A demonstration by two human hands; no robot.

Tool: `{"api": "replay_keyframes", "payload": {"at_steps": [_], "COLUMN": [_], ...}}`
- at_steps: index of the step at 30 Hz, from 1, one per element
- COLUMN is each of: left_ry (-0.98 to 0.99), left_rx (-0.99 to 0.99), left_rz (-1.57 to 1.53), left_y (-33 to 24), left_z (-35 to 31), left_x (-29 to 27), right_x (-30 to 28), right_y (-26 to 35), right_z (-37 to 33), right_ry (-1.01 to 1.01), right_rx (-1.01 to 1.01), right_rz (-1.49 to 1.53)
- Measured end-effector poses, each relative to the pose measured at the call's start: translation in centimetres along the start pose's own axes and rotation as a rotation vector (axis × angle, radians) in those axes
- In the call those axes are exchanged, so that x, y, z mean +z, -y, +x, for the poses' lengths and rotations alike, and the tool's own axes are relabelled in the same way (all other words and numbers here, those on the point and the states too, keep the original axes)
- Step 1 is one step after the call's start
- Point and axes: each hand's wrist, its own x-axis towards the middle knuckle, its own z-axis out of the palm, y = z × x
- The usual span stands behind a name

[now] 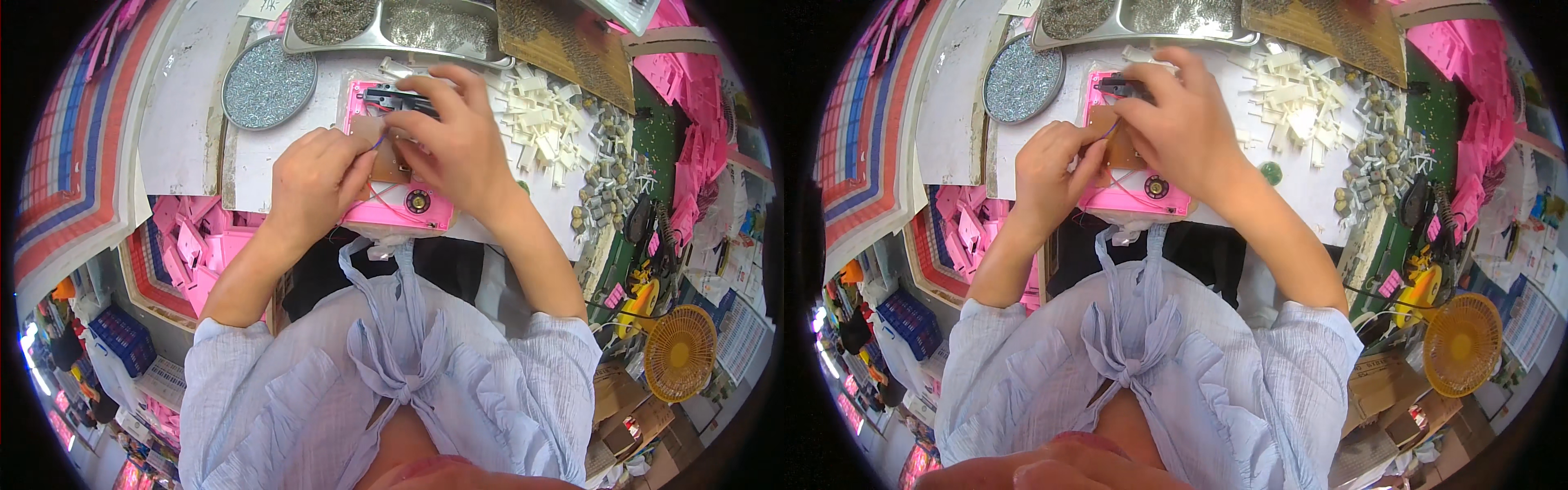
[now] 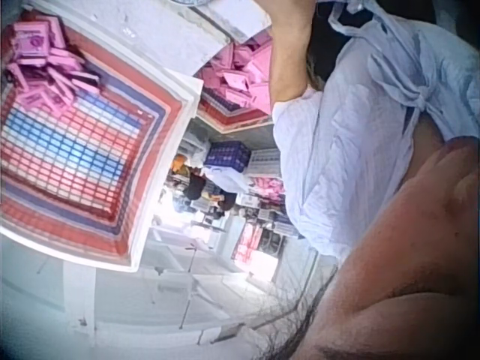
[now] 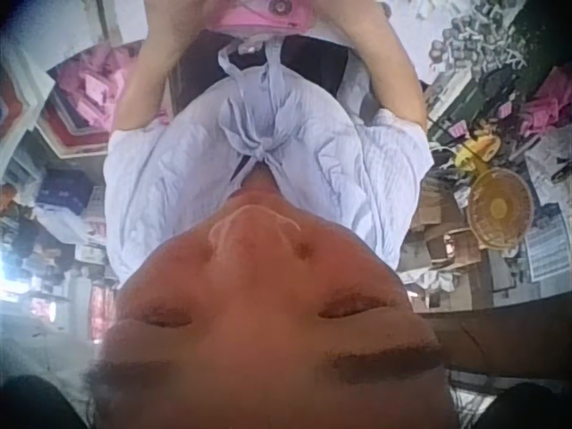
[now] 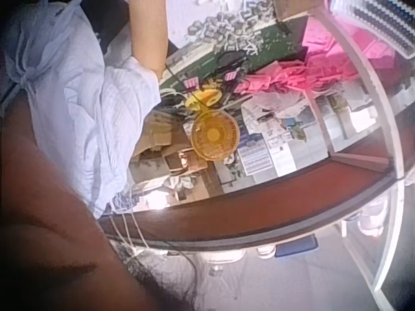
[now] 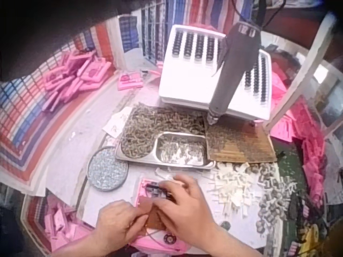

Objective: Assembling and soldering components of a pink electronic toy on a workshop bench.

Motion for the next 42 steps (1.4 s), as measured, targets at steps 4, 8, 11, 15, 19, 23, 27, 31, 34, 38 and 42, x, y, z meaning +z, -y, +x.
{"api": "replay_keyframes", "payload": {"at_steps": [4,8,11,15,19,23,27,31,34,38,42], "left_ry": [0.003,0.087,0.149,0.165,0.194,0.237,0.266,0.195,-0.067,-0.062,-0.037], "left_rx": [-0.011,-0.257,-0.537,-0.662,-0.666,-0.717,-0.784,-0.466,-0.027,0.110,0.241], "left_rz": [0.001,-0.186,-0.484,-0.707,-0.719,-0.793,-0.858,-0.130,0.148,-0.004,-0.015], "left_y": [0.2,0.8,1.3,1.9,1.9,2.5,3.0,2.2,1.4,-0.1,1.0], "left_z": [0.1,0.2,0.4,0.6,0.9,0.9,1.0,1.4,1.4,3.4,5.3], "left_x": [-0.2,-0.8,-0.8,-0.6,-1.0,-0.9,-1.1,-1.8,-1.6,-0.1,2.1], "right_x": [1.5,1.7,2.0,2.7,2.6,2.4,1.9,0.9,0.3,0.0,0.2], "right_y": [-0.5,-1.0,-0.7,-0.6,-0.9,-1.1,-1.2,-1.6,-1.7,-2.0,-2.2], "right_z": [0.6,0.5,0.6,0.8,0.9,0.7,0.6,-0.2,-1.2,-1.9,-2.1], "right_ry": [0.077,0.075,0.045,0.009,0.007,-0.009,-0.068,-0.126,-0.140,-0.175,-0.197], "right_rx": [-0.033,-0.067,-0.066,-0.104,-0.119,-0.136,-0.118,-0.041,0.055,0.134,0.147], "right_rz": [-0.053,-0.044,-0.021,0.021,0.020,0.000,0.011,0.077,0.116,0.200,0.234]}}
